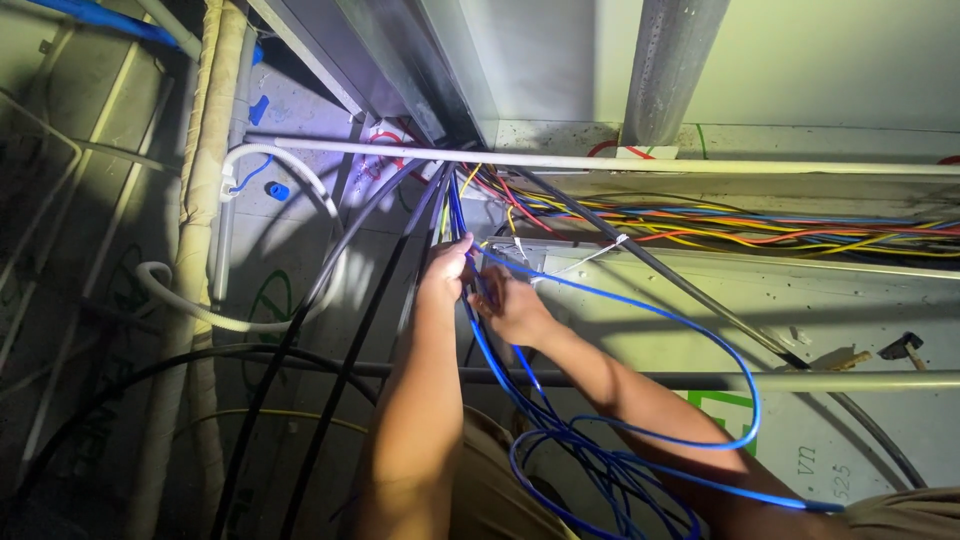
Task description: The person organizes a bundle of blue and other colored cables in a ceiling area. They use a white zip tie to secure the cables to a metal conduit, wrapping the tie around the bundle and tightening it by hand.
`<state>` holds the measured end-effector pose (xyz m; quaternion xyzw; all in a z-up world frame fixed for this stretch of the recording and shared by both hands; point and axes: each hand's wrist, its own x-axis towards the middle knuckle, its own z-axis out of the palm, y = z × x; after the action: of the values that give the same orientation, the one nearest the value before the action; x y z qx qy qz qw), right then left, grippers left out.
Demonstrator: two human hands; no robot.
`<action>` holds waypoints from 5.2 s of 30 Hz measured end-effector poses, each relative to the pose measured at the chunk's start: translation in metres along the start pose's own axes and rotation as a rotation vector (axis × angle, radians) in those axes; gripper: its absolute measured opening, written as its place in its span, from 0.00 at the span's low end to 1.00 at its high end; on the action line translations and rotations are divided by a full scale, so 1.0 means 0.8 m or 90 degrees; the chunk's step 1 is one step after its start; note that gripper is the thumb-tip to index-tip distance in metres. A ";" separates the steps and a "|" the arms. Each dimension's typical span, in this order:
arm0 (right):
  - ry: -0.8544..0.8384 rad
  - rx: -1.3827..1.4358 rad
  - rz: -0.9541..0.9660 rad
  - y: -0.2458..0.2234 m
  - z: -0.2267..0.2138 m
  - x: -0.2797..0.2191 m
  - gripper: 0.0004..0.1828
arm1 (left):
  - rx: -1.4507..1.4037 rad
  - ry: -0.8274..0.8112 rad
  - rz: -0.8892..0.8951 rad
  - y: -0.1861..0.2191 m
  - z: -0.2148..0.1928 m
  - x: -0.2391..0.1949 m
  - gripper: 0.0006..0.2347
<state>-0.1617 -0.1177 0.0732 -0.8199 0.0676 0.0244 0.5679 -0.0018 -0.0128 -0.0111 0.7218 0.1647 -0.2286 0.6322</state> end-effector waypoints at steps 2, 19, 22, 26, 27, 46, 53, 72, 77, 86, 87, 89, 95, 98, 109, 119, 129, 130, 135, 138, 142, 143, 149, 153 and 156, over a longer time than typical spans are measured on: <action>0.080 -0.017 0.057 0.013 0.024 -0.001 0.18 | 0.026 0.007 0.057 0.004 0.006 -0.011 0.18; -0.062 0.091 0.005 -0.098 -0.045 -0.066 0.23 | -0.166 -0.261 -0.143 -0.045 -0.027 0.083 0.20; -0.113 0.066 -0.037 -0.127 -0.071 -0.078 0.23 | -0.210 -0.314 -0.173 -0.030 -0.030 0.080 0.20; -0.255 0.019 -0.123 -0.151 -0.096 -0.092 0.24 | -0.332 -0.440 -0.202 -0.072 -0.053 0.154 0.18; -0.255 0.018 -0.122 -0.160 -0.102 -0.097 0.24 | -0.332 -0.440 -0.202 -0.065 -0.050 0.147 0.18; -0.600 0.201 -0.386 -0.121 -0.130 -0.072 0.19 | -0.255 -0.202 -0.193 -0.025 -0.030 0.076 0.12; -0.129 0.337 0.092 -0.037 -0.056 -0.005 0.28 | 0.047 0.007 0.021 -0.002 -0.008 0.024 0.17; -0.069 0.196 0.089 0.021 0.016 -0.013 0.14 | 0.073 0.031 0.017 -0.074 0.021 0.108 0.15; -0.207 -0.005 -0.028 -0.035 -0.028 -0.044 0.14 | -0.074 -0.044 -0.091 -0.036 0.024 0.070 0.13; -0.352 -0.128 -0.122 -0.129 -0.091 -0.102 0.12 | -0.141 -0.058 -0.112 0.027 0.025 -0.001 0.13; -0.352 -0.129 -0.122 -0.134 -0.094 -0.107 0.12 | -0.141 -0.059 -0.112 0.023 0.026 0.004 0.13; -0.361 -0.114 -0.154 -0.145 -0.099 -0.119 0.15 | -0.159 -0.088 -0.110 0.015 0.025 0.013 0.13; -0.406 -0.270 -0.367 -0.183 -0.132 -0.151 0.11 | -0.242 -0.149 -0.179 -0.018 0.016 0.068 0.15; -0.467 -0.223 -0.483 -0.198 -0.151 -0.162 0.19 | -0.270 -0.061 -0.197 -0.016 0.015 0.057 0.10; -0.739 0.276 -0.229 -0.099 -0.133 -0.106 0.13 | -0.203 -0.100 -0.181 -0.046 0.014 0.095 0.11; -0.038 0.542 0.229 0.001 -0.025 -0.003 0.28 | -0.085 -0.189 -0.142 0.018 0.020 -0.020 0.13; -0.045 0.372 0.102 -0.006 -0.036 -0.014 0.12 | -0.009 -0.111 -0.082 0.008 0.007 -0.009 0.11; -0.090 0.326 0.052 -0.001 -0.034 -0.013 0.11 | 0.008 -0.113 -0.082 0.008 0.007 0.000 0.13; -0.227 0.268 -0.089 -0.026 -0.061 -0.040 0.13 | 0.025 -0.083 -0.103 -0.043 0.016 0.098 0.16; -0.303 0.244 -0.131 -0.072 -0.091 -0.063 0.11 | -0.039 -0.063 -0.100 -0.054 0.015 0.120 0.16; -0.383 0.118 -0.076 -0.072 -0.121 -0.076 0.11 | -0.097 -0.069 -0.152 -0.055 0.019 0.118 0.18; -0.403 0.073 -0.058 -0.075 -0.129 -0.077 0.14 | -0.133 -0.072 -0.147 -0.070 0.023 0.139 0.16; -0.437 0.051 -0.112 -0.082 -0.134 -0.066 0.13 | -0.148 -0.057 -0.099 -0.021 0.025 0.049 0.14; -0.476 0.111 -0.092 -0.084 -0.117 -0.062 0.14 | -0.132 -0.082 -0.084 -0.053 0.020 0.108 0.14; -0.426 0.239 -0.030 -0.077 -0.102 -0.054 0.22 | -0.110 -0.073 -0.047 -0.066 0.022 0.121 0.15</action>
<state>-0.1986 -0.1688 0.1641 -0.6499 -0.1372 0.2644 0.6993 0.0497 -0.0271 -0.1095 0.6437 0.1737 -0.2779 0.6915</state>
